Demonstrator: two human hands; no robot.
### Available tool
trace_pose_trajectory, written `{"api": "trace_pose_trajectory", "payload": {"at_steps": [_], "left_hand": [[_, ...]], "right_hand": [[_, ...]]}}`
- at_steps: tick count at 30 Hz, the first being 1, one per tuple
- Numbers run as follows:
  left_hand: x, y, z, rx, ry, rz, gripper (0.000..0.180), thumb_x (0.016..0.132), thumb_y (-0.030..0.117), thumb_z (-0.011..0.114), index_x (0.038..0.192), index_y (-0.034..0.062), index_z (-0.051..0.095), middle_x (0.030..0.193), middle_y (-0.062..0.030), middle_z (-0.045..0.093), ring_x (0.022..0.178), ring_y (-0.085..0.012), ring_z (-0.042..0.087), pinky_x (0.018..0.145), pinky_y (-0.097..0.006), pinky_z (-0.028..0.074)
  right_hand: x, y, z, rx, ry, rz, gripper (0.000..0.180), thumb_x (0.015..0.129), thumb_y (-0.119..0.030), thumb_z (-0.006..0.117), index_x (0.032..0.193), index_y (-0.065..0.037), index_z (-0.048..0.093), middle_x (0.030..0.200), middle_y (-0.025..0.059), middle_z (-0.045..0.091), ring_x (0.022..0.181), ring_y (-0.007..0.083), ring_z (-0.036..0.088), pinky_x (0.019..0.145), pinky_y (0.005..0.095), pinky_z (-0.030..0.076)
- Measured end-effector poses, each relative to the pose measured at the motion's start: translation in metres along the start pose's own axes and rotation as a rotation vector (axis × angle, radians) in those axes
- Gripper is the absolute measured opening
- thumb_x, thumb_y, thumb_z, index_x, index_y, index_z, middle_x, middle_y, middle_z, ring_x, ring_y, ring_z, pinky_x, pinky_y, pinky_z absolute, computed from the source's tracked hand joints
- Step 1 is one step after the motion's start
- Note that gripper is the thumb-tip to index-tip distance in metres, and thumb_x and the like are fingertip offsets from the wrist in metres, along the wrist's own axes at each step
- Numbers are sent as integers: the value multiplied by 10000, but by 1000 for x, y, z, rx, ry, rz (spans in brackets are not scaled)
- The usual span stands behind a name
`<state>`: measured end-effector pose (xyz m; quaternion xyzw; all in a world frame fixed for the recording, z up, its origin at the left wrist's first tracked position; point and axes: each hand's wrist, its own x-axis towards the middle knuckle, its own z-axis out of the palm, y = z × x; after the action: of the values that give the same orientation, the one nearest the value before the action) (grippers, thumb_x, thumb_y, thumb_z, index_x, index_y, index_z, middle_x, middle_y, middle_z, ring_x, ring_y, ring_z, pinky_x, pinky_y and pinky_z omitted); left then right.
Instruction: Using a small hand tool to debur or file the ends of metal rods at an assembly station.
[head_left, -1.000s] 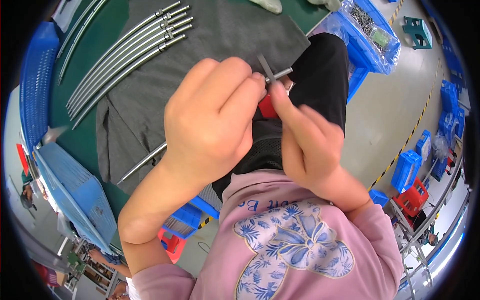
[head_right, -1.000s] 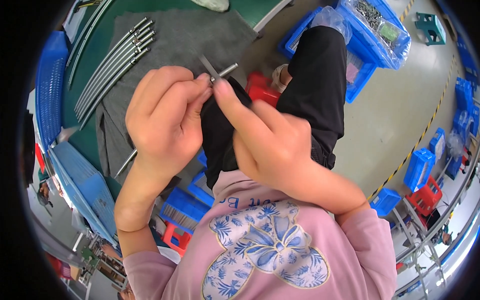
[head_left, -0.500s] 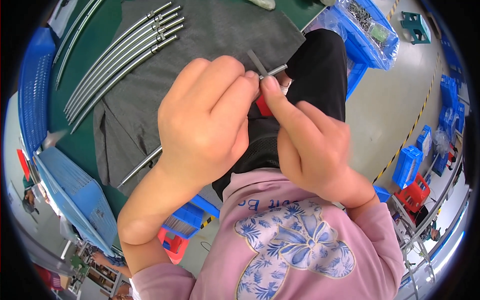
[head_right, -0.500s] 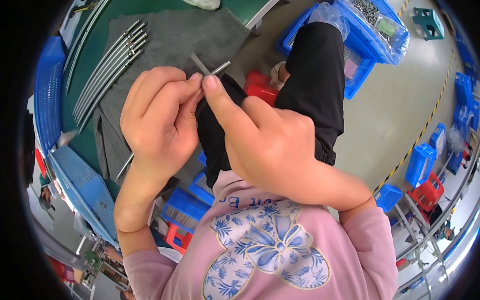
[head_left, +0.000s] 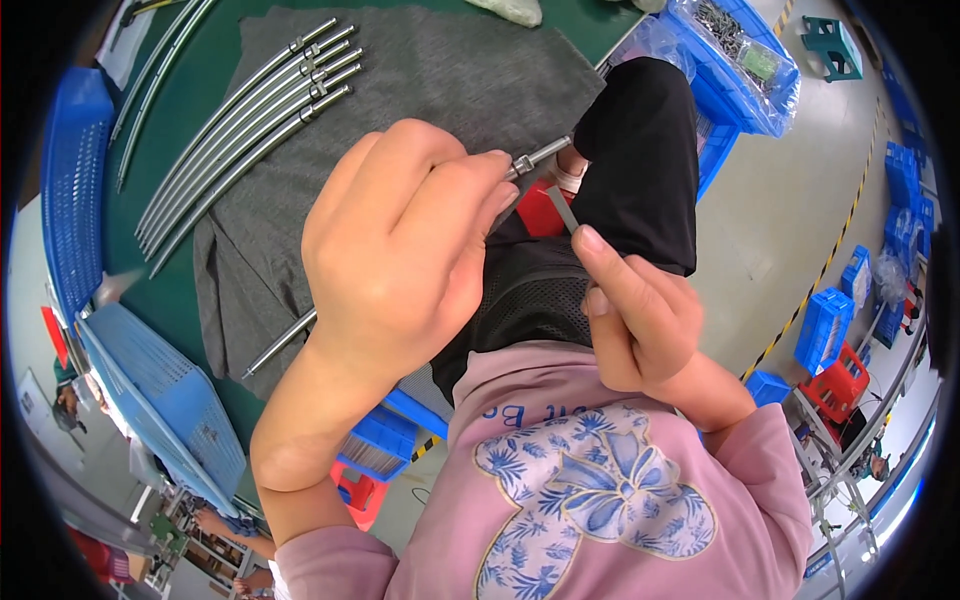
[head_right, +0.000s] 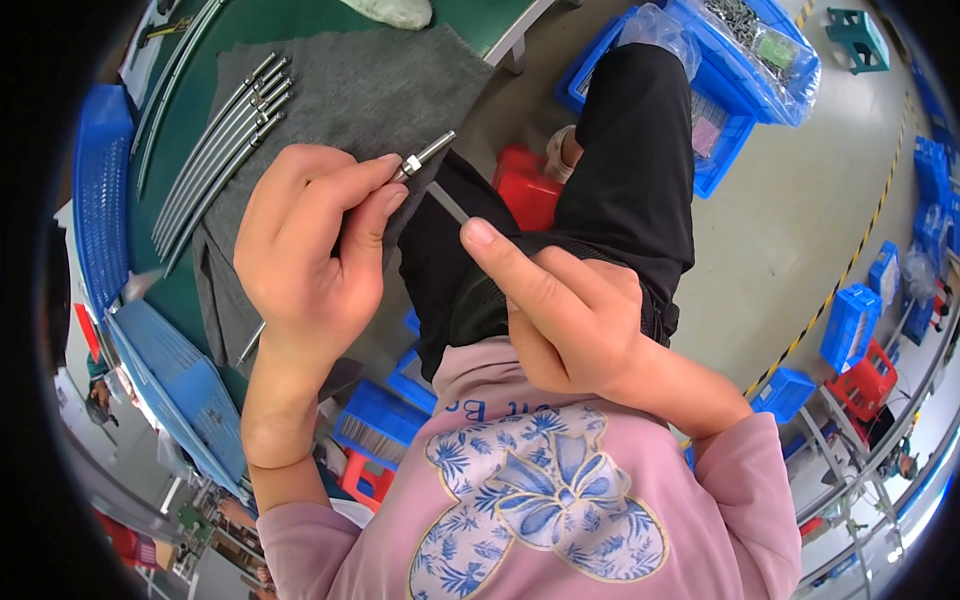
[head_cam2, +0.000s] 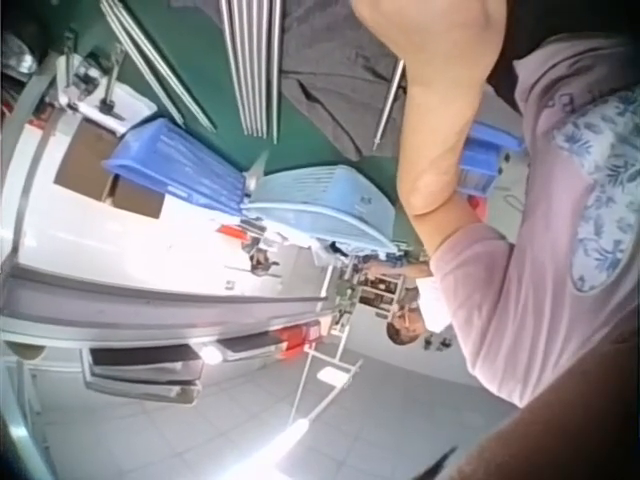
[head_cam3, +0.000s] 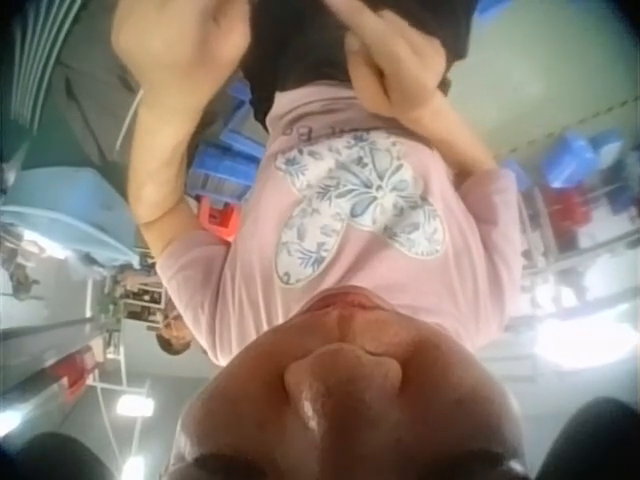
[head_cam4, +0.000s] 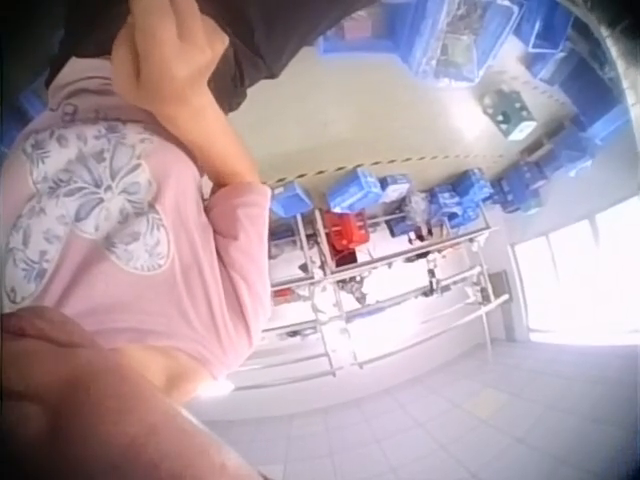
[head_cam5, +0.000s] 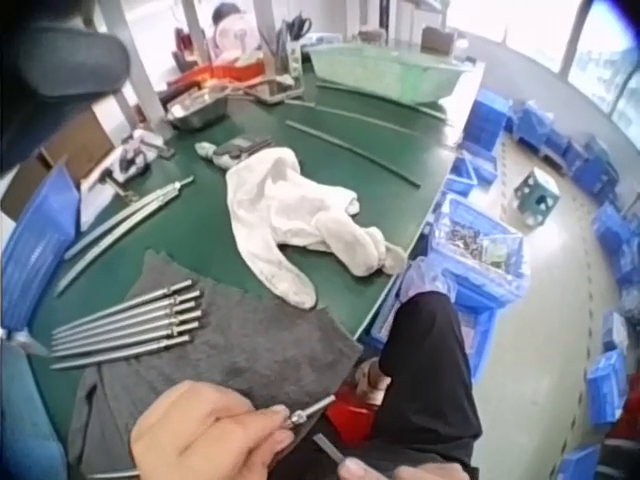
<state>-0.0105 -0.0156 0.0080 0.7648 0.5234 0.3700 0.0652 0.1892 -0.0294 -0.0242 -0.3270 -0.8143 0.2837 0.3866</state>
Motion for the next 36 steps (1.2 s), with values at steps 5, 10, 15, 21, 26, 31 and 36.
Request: {"api": "trace_pose_trajectory", "payload": {"at_steps": [5, 10, 15, 21, 26, 31, 36], "left_hand": [[1, 1, -4, -11, -33, -31, 189, 649, -54, 722, 808, 6, 641, 711, -91, 564, 587, -195, 540, 501, -269, 415], [1, 0, 1, -16, -5, -24, 199, 618, -36, 714, 787, 23, 626, 706, -75, 538, 591, -211, 526, 506, -296, 412], [0, -1, 4, -26, 26, -20, 213, 591, -13, 706, 775, 38, 612, 699, -59, 511, 592, -228, 504, 509, -323, 406], [0, -1, 5, -6, 22, 10, 228, 572, -18, 676, 786, 30, 612, 719, -58, 515, 608, -226, 503, 515, -318, 416], [0, 2, 4, 17, 10, 13, 203, 609, -37, 713, 787, -1, 623, 717, -97, 554, 596, -238, 534, 511, -309, 424], [0, 2, 4, 32, 13, 30, 208, 601, -31, 710, 787, -1, 623, 720, -98, 553, 605, -244, 536, 514, -310, 425], [1, 4, 2, 40, -12, 9, 211, 600, -33, 708, 790, 0, 624, 723, -98, 553, 608, -247, 535, 516, -312, 425]], "right_hand": [[4, -2, 1, 17, 5, 63, 539, 646, 128, 513, 1178, 60, 565, 591, 57, 415, 443, 132, 390, 402, 253, 325], [9, -2, 6, 42, 37, 59, 575, 611, 105, 545, 1179, 25, 586, 564, 28, 336, 414, 130, 354, 375, 255, 308], [12, -3, 3, 60, -65, 85, 477, 723, 134, 486, 1195, 87, 538, 612, 71, 449, 469, 140, 384, 437, 249, 325], [19, 8, 22, 26, 91, 8, 568, 629, 86, 551, 1188, -1, 590, 564, 32, 301, 403, 143, 338, 370, 258, 306], [6, 10, 27, -40, 83, 8, 584, 615, 65, 555, 1194, -4, 590, 566, 30, 288, 397, 151, 323, 374, 274, 316], [22, 20, 36, -34, 164, -78, 589, 591, 80, 542, 1175, 14, 594, 571, 38, 321, 392, 155, 338, 380, 267, 318], [15, 22, 37, -69, 154, -92, 579, 581, 74, 541, 1153, 15, 607, 560, 30, 315, 383, 144, 330, 369, 263, 300]]}}
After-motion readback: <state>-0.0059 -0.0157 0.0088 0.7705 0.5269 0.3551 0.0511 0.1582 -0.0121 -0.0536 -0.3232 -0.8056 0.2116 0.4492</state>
